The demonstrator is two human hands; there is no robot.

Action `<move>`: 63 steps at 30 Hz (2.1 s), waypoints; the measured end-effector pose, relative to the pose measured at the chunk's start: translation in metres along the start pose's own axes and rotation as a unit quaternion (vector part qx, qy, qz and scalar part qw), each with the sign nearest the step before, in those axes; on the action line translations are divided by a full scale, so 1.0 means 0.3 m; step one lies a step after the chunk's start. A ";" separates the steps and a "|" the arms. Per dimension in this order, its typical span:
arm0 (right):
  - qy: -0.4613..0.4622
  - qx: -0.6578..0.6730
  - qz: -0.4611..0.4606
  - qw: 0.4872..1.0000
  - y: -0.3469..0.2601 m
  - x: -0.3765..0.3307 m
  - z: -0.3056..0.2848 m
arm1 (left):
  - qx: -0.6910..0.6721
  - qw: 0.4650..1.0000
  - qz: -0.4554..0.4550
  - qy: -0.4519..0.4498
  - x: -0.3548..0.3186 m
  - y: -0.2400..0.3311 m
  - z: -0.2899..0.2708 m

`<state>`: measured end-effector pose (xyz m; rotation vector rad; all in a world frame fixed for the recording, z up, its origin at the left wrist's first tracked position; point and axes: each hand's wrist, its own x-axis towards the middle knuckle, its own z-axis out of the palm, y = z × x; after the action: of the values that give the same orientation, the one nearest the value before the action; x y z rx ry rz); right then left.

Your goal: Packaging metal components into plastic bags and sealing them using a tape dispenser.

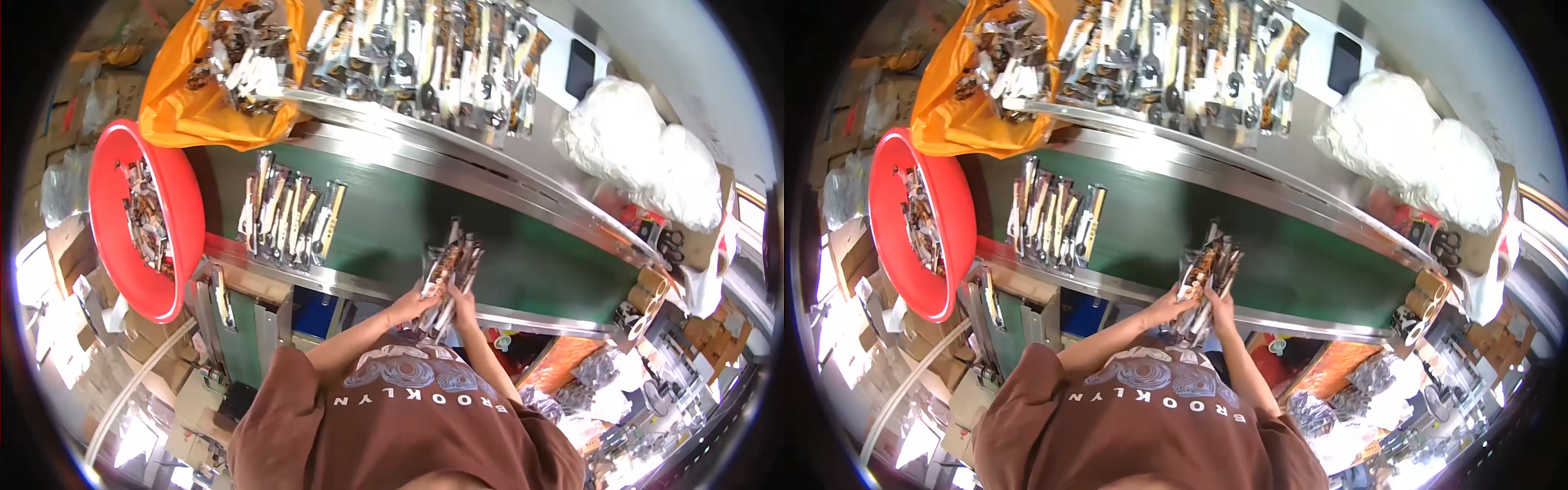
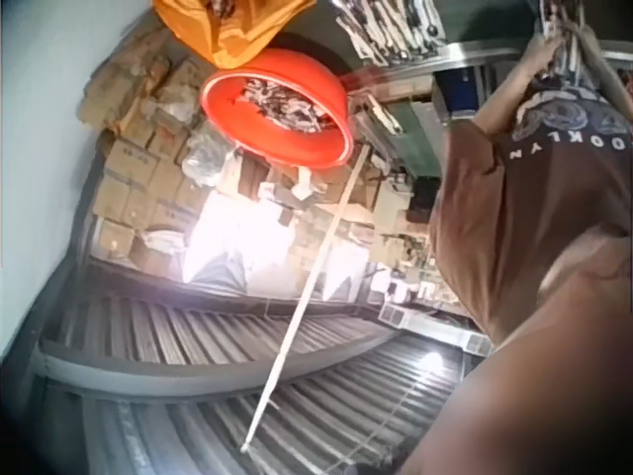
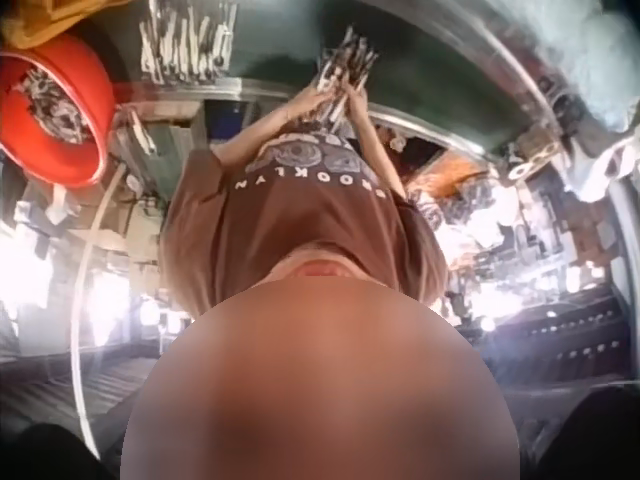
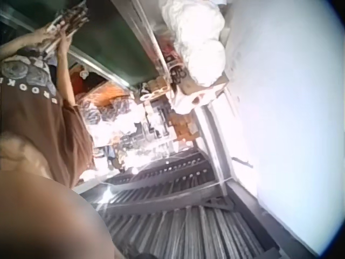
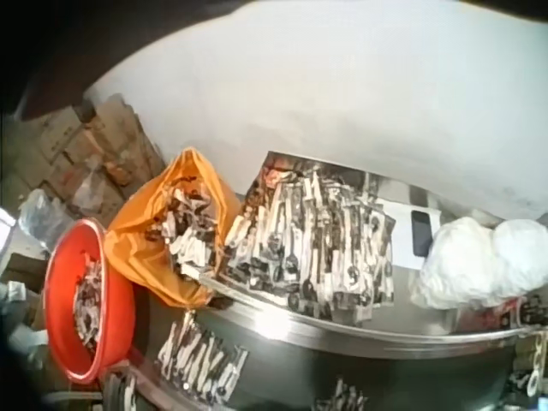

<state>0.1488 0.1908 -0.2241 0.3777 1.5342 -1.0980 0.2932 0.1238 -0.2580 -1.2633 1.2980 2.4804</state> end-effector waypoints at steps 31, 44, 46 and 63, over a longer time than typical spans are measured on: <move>-0.443 -0.535 0.139 0.706 0.119 0.022 0.151 | -0.140 0.851 -0.043 0.504 -0.210 -0.219 0.334; -0.801 -0.583 0.075 0.109 1.060 -1.376 0.563 | -0.364 -0.016 -0.124 0.923 -1.265 -0.602 0.932; -0.856 -0.500 0.020 -0.127 1.221 -1.530 0.415 | -0.514 -0.125 -0.205 0.824 -1.159 -0.743 1.027; -0.665 -0.287 -0.100 -0.683 1.676 -1.119 -0.002 | -0.648 -0.347 0.100 0.671 -1.081 -0.706 1.039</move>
<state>0.6225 0.5566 -0.1377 2.1022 2.1856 -1.1074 0.3951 0.5752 -0.0762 0.8641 1.3774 0.6345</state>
